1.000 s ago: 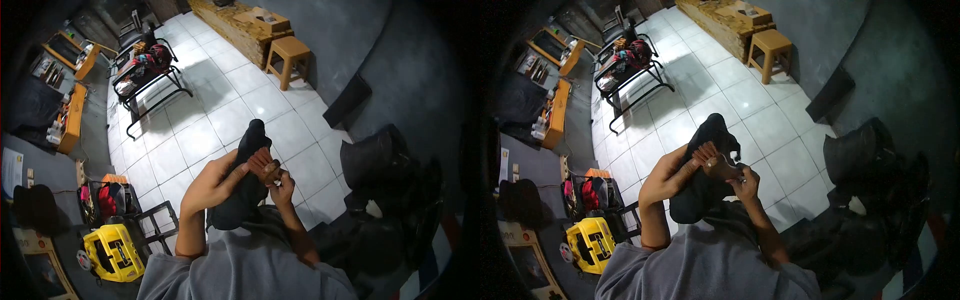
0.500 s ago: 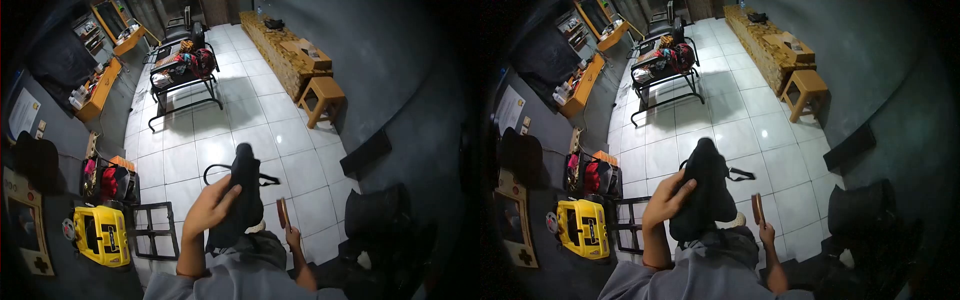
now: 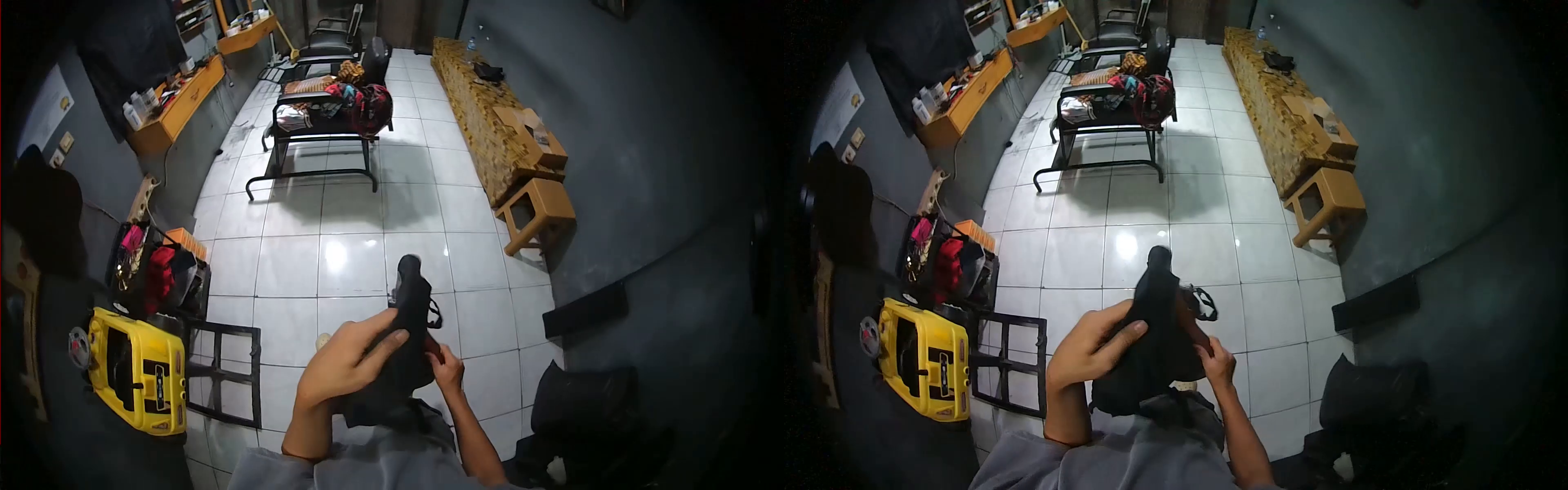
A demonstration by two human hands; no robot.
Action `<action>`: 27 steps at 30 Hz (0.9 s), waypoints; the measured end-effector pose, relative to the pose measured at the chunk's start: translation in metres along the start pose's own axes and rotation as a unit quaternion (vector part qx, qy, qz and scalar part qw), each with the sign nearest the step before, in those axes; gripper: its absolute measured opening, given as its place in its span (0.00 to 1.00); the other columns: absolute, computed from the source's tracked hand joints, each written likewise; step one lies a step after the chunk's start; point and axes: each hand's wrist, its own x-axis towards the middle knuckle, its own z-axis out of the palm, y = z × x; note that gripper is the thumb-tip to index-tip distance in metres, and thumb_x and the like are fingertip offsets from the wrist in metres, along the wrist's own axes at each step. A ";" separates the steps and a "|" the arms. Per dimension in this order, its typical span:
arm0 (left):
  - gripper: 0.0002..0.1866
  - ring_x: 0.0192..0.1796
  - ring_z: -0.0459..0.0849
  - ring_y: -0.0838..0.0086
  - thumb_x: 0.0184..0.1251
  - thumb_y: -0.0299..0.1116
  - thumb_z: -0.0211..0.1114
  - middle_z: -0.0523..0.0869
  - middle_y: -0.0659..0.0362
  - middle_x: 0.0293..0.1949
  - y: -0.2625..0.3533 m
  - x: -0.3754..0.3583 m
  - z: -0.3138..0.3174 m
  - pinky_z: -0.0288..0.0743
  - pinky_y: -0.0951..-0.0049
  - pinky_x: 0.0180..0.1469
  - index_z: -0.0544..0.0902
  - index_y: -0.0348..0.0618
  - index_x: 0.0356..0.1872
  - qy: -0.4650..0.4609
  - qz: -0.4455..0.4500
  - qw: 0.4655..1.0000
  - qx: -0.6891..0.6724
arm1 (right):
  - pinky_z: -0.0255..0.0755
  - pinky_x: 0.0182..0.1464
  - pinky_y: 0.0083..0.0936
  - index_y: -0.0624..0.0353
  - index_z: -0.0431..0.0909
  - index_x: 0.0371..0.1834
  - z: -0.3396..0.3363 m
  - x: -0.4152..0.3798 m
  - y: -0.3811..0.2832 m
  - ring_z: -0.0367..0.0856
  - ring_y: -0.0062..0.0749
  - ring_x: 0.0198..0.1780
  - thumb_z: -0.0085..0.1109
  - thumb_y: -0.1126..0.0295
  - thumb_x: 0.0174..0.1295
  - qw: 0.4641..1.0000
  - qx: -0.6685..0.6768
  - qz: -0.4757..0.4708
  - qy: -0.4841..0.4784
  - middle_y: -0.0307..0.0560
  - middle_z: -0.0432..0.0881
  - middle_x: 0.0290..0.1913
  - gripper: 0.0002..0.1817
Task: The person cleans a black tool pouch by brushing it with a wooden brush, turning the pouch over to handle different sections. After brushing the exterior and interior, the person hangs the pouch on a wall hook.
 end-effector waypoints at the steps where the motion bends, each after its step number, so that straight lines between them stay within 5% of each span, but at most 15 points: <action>1: 0.09 0.22 0.66 0.58 0.68 0.31 0.56 0.72 0.46 0.20 -0.002 0.005 -0.008 0.64 0.68 0.26 0.72 0.35 0.36 -0.004 0.014 1.000 -0.018 | 0.73 0.32 0.41 0.57 0.76 0.40 0.012 -0.010 0.026 0.82 0.53 0.34 0.62 0.55 0.56 0.993 -0.081 0.045 -0.066 0.59 0.81 0.29 0.18; 3: 0.09 0.23 0.66 0.58 0.68 0.32 0.56 0.72 0.46 0.21 -0.007 0.015 -0.030 0.64 0.68 0.27 0.72 0.34 0.36 -0.017 0.016 0.999 -0.043 | 0.72 0.41 0.49 0.54 0.81 0.42 0.029 -0.031 0.070 0.81 0.56 0.39 0.54 0.43 0.57 0.933 -0.263 0.154 -0.192 0.56 0.83 0.35 0.25; 5: 0.09 0.25 0.68 0.53 0.68 0.32 0.56 0.72 0.45 0.22 -0.007 0.027 -0.057 0.65 0.66 0.29 0.71 0.34 0.36 -0.037 -0.007 0.998 -0.052 | 0.71 0.43 0.49 0.58 0.82 0.39 0.031 -0.048 0.093 0.81 0.55 0.43 0.52 0.41 0.58 0.879 -0.308 0.249 -0.263 0.58 0.83 0.36 0.28; 8: 0.09 0.27 0.71 0.47 0.67 0.32 0.56 0.74 0.43 0.23 -0.022 0.042 -0.089 0.66 0.63 0.30 0.70 0.35 0.37 -0.032 0.008 0.999 -0.024 | 0.74 0.34 0.42 0.63 0.81 0.32 0.048 -0.062 0.108 0.83 0.48 0.32 0.51 0.43 0.61 0.905 -0.274 0.280 -0.167 0.55 0.83 0.28 0.29; 10: 0.09 0.28 0.73 0.45 0.67 0.32 0.56 0.75 0.42 0.22 -0.037 0.051 -0.099 0.67 0.60 0.29 0.70 0.36 0.37 -0.024 0.020 0.999 0.016 | 0.69 0.20 0.31 0.61 0.76 0.25 0.059 -0.036 0.093 0.75 0.32 0.17 0.50 0.45 0.64 0.936 -0.019 0.343 -0.079 0.44 0.75 0.17 0.27; 11: 0.08 0.28 0.74 0.44 0.66 0.32 0.56 0.75 0.42 0.22 -0.044 0.054 -0.102 0.67 0.58 0.29 0.71 0.37 0.37 -0.022 0.020 0.999 0.040 | 0.57 0.12 0.20 0.55 0.70 0.23 0.047 -0.003 0.022 0.60 0.18 0.11 0.48 0.46 0.66 0.906 0.153 0.390 -0.051 0.33 0.63 0.12 0.24; 14: 0.08 0.27 0.75 0.43 0.66 0.32 0.56 0.75 0.41 0.20 -0.061 0.064 -0.111 0.66 0.53 0.27 0.70 0.39 0.37 -0.010 0.021 0.997 0.071 | 0.51 0.13 0.16 0.53 0.65 0.32 0.032 0.057 -0.109 0.54 0.15 0.12 0.43 0.46 0.69 0.843 0.460 0.281 0.007 0.30 0.57 0.13 0.21; 15: 0.08 0.27 0.75 0.43 0.66 0.33 0.57 0.76 0.41 0.21 -0.063 0.067 -0.116 0.66 0.53 0.28 0.70 0.39 0.37 -0.023 0.006 0.996 0.081 | 0.50 0.14 0.17 0.54 0.64 0.31 0.030 0.072 -0.155 0.53 0.15 0.12 0.44 0.43 0.67 0.852 0.493 0.175 -0.001 0.30 0.56 0.14 0.23; 20: 0.08 0.28 0.76 0.43 0.67 0.33 0.56 0.77 0.41 0.23 -0.063 0.082 -0.141 0.67 0.55 0.27 0.71 0.39 0.38 -0.001 0.007 0.993 0.120 | 0.54 0.18 0.16 0.58 0.73 0.33 0.062 0.114 -0.220 0.62 0.17 0.17 0.47 0.47 0.67 0.876 0.433 0.197 -0.082 0.32 0.68 0.20 0.23; 21: 0.08 0.26 0.75 0.44 0.68 0.32 0.55 0.76 0.41 0.22 -0.065 0.087 -0.151 0.68 0.58 0.27 0.71 0.38 0.38 0.014 0.020 0.997 0.077 | 0.51 0.20 0.15 0.57 0.74 0.32 0.095 0.122 -0.191 0.59 0.14 0.18 0.51 0.46 0.65 0.978 0.198 -0.046 0.037 0.29 0.66 0.19 0.23; 22: 0.07 0.25 0.73 0.44 0.68 0.31 0.55 0.76 0.42 0.22 -0.068 0.093 -0.165 0.69 0.61 0.27 0.71 0.37 0.37 0.030 0.031 0.999 0.033 | 0.58 0.23 0.19 0.59 0.76 0.33 0.096 0.117 -0.172 0.65 0.19 0.21 0.53 0.49 0.65 0.868 0.464 0.160 -0.078 0.35 0.68 0.18 0.21; 24: 0.07 0.22 0.69 0.69 0.69 0.28 0.54 0.75 0.47 0.21 -0.061 0.094 -0.188 0.69 0.72 0.28 0.73 0.32 0.37 0.014 0.019 1.000 -0.018 | 0.67 0.28 0.27 0.62 0.78 0.34 0.132 0.115 -0.105 0.74 0.33 0.25 0.53 0.49 0.64 0.932 0.307 0.149 -0.127 0.45 0.76 0.20 0.23; 26: 0.07 0.28 0.71 0.78 0.70 0.28 0.54 0.76 0.52 0.24 -0.057 0.097 -0.197 0.69 0.75 0.32 0.74 0.32 0.39 -0.017 0.065 0.997 -0.026 | 0.72 0.38 0.38 0.65 0.79 0.37 0.142 0.103 -0.070 0.81 0.51 0.34 0.51 0.45 0.63 0.981 -0.017 0.116 -0.156 0.56 0.82 0.29 0.28; 27: 0.08 0.28 0.71 0.78 0.70 0.28 0.53 0.77 0.54 0.24 -0.055 0.098 -0.194 0.69 0.75 0.32 0.74 0.32 0.39 -0.005 0.062 0.997 -0.050 | 0.72 0.44 0.42 0.66 0.81 0.38 0.144 0.098 -0.056 0.80 0.58 0.40 0.47 0.40 0.61 0.940 -0.125 0.228 -0.221 0.61 0.83 0.35 0.33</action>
